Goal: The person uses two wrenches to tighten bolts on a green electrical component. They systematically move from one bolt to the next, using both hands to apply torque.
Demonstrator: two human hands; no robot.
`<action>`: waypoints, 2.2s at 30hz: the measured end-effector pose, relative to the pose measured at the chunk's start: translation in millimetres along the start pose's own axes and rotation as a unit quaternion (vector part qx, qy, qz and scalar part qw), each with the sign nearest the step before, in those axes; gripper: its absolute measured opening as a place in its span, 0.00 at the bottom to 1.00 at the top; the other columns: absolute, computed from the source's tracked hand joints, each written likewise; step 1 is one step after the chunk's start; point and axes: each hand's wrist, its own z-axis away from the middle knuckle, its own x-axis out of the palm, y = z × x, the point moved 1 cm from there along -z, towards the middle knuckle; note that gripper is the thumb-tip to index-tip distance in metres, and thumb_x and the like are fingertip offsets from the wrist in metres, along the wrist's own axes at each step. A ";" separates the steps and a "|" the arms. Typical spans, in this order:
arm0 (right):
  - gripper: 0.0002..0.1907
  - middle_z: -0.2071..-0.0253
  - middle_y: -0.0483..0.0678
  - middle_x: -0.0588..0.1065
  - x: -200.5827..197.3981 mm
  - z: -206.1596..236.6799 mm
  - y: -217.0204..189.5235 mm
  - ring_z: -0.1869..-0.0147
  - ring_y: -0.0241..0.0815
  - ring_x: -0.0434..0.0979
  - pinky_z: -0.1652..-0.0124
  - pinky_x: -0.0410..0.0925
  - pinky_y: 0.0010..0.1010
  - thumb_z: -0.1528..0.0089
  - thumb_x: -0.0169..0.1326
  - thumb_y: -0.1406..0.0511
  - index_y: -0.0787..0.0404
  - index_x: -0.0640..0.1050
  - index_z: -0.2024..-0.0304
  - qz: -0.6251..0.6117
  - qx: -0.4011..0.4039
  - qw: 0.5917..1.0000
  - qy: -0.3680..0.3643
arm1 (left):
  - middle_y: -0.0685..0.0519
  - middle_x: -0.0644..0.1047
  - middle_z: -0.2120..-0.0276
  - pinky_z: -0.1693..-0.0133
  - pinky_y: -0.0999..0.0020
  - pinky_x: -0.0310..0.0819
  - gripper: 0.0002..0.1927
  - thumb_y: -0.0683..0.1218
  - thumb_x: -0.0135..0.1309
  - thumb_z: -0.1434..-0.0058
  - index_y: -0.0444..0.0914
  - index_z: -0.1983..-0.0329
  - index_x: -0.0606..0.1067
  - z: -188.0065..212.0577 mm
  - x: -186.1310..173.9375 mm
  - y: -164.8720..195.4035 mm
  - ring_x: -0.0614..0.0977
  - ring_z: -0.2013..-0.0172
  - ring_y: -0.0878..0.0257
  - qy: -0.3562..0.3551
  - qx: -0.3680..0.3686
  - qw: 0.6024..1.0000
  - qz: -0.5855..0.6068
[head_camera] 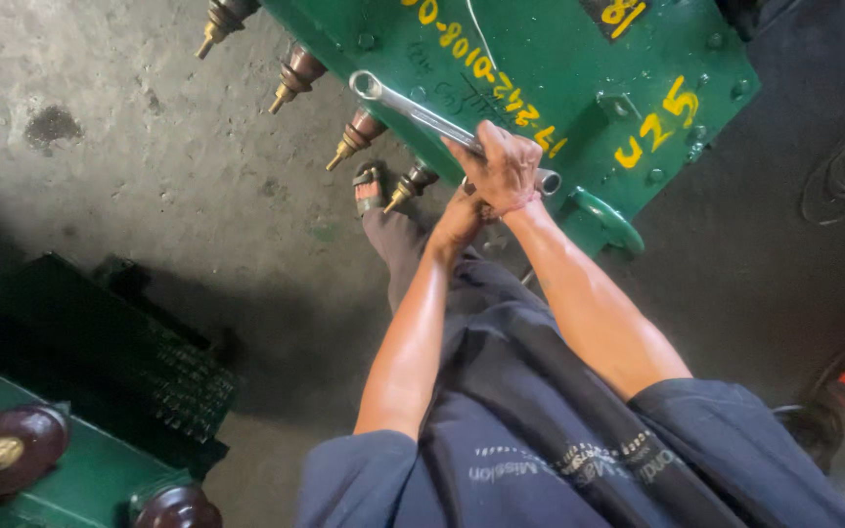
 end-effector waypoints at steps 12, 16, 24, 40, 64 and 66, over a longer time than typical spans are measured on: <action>0.27 0.76 0.49 0.73 -3.2 -0.2 -1.4 0.74 0.52 0.76 0.73 0.66 0.41 0.40 0.70 0.52 0.58 0.67 0.75 0.011 0.022 0.998 -0.051 | 0.41 0.76 0.43 0.48 0.63 0.78 0.31 0.51 0.53 0.29 0.24 0.32 0.69 -14.7 -12.6 -2.3 0.80 0.48 0.58 0.002 -0.002 0.994 -0.105; 0.27 0.77 0.49 0.72 -4.5 -0.3 -2.2 0.75 0.52 0.75 0.74 0.65 0.42 0.41 0.70 0.52 0.57 0.68 0.76 0.017 0.021 0.998 -0.056 | 0.48 0.75 0.42 0.48 0.67 0.76 0.30 0.51 0.55 0.32 0.31 0.31 0.67 -6.6 -10.9 -2.0 0.78 0.46 0.62 -0.014 -0.020 0.991 -0.133; 0.26 0.77 0.48 0.71 -3.0 -1.5 -2.2 0.74 0.51 0.76 0.72 0.65 0.41 0.39 0.69 0.52 0.57 0.68 0.76 0.016 0.019 0.998 -0.059 | 0.48 0.74 0.44 0.51 0.64 0.74 0.31 0.52 0.55 0.32 0.32 0.30 0.66 -10.8 3.6 0.1 0.76 0.48 0.59 0.014 -0.035 0.998 -0.050; 0.26 0.78 0.50 0.71 -4.1 -2.5 -3.8 0.75 0.53 0.75 0.73 0.65 0.42 0.42 0.70 0.53 0.58 0.67 0.77 0.005 0.029 0.998 -0.060 | 0.47 0.74 0.43 0.48 0.65 0.75 0.27 0.50 0.53 0.33 0.33 0.34 0.67 -5.7 0.8 8.7 0.77 0.46 0.61 0.004 -0.014 0.999 -0.051; 0.23 0.79 0.45 0.73 -3.9 -5.5 -7.9 0.76 0.48 0.76 0.73 0.66 0.39 0.45 0.67 0.50 0.54 0.69 0.77 0.007 0.041 0.999 -0.021 | 0.45 0.71 0.41 0.46 0.60 0.74 0.35 0.51 0.55 0.33 0.31 0.28 0.59 5.4 12.1 14.1 0.76 0.44 0.57 0.008 -0.013 0.999 -0.044; 0.24 0.80 0.45 0.73 -3.4 -5.1 -7.9 0.76 0.48 0.76 0.74 0.66 0.39 0.45 0.67 0.50 0.54 0.69 0.77 0.010 0.042 0.999 -0.022 | 0.46 0.71 0.41 0.47 0.61 0.75 0.35 0.52 0.53 0.33 0.34 0.28 0.58 4.6 4.7 10.4 0.77 0.45 0.57 0.027 -0.024 0.999 -0.026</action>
